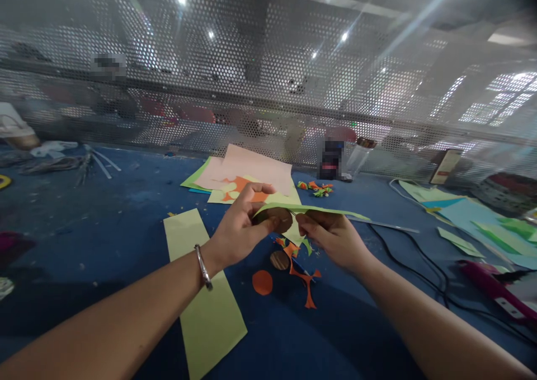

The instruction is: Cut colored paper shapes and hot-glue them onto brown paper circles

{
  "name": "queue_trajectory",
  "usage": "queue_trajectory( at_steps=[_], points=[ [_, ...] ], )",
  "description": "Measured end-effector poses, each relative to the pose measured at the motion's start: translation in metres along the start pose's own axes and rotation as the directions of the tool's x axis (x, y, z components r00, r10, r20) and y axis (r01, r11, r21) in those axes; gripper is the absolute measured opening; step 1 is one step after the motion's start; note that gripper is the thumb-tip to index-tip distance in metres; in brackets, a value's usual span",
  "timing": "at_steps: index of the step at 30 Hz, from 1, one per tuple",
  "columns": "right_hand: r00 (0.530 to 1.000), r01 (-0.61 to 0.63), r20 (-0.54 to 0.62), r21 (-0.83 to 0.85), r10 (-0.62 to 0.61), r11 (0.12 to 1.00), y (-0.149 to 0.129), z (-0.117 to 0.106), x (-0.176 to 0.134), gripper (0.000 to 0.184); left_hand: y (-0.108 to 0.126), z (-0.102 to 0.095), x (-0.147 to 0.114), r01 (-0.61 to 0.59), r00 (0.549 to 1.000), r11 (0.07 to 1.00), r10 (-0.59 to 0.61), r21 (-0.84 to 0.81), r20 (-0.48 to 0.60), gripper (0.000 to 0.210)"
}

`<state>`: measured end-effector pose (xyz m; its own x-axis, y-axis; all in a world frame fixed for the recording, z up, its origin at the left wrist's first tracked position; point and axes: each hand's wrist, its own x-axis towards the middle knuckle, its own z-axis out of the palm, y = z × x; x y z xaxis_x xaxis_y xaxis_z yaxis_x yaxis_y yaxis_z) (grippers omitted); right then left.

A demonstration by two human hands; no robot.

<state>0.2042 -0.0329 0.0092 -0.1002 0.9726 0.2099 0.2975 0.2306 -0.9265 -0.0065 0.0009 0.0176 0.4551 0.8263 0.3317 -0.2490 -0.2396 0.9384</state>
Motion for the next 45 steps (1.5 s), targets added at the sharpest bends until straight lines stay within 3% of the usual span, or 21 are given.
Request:
queue_trajectory(
  at_steps=[9,19,25,38,45],
  points=[
    [0.997,0.061,-0.043,-0.098,-0.065,0.993,-0.004,0.0,-0.002,0.045,0.001,-0.002,-0.001,0.012,0.997,0.999,-0.016,0.052,0.071,0.047],
    [0.971,0.227,-0.022,-0.244,-0.239,0.943,-0.006,-0.005,-0.001,0.027,0.006,-0.001,-0.002,0.005,0.991,0.994,-0.019,0.108,0.133,0.046],
    [0.96,0.251,-0.048,-0.294,-0.277,0.922,-0.001,-0.009,-0.002,0.019,0.007,-0.001,-0.003,0.011,0.992,0.992,-0.027,0.125,0.125,0.054],
    [0.885,0.402,0.009,-0.519,-0.465,0.755,0.007,-0.015,0.0,0.019,0.004,-0.004,-0.002,-0.017,0.974,0.975,-0.034,0.223,0.224,0.058],
    [0.849,0.485,0.088,-0.522,-0.521,0.702,0.011,-0.017,-0.001,0.019,0.002,-0.007,-0.001,-0.077,0.971,0.933,-0.009,0.351,0.238,0.057]
  ],
)
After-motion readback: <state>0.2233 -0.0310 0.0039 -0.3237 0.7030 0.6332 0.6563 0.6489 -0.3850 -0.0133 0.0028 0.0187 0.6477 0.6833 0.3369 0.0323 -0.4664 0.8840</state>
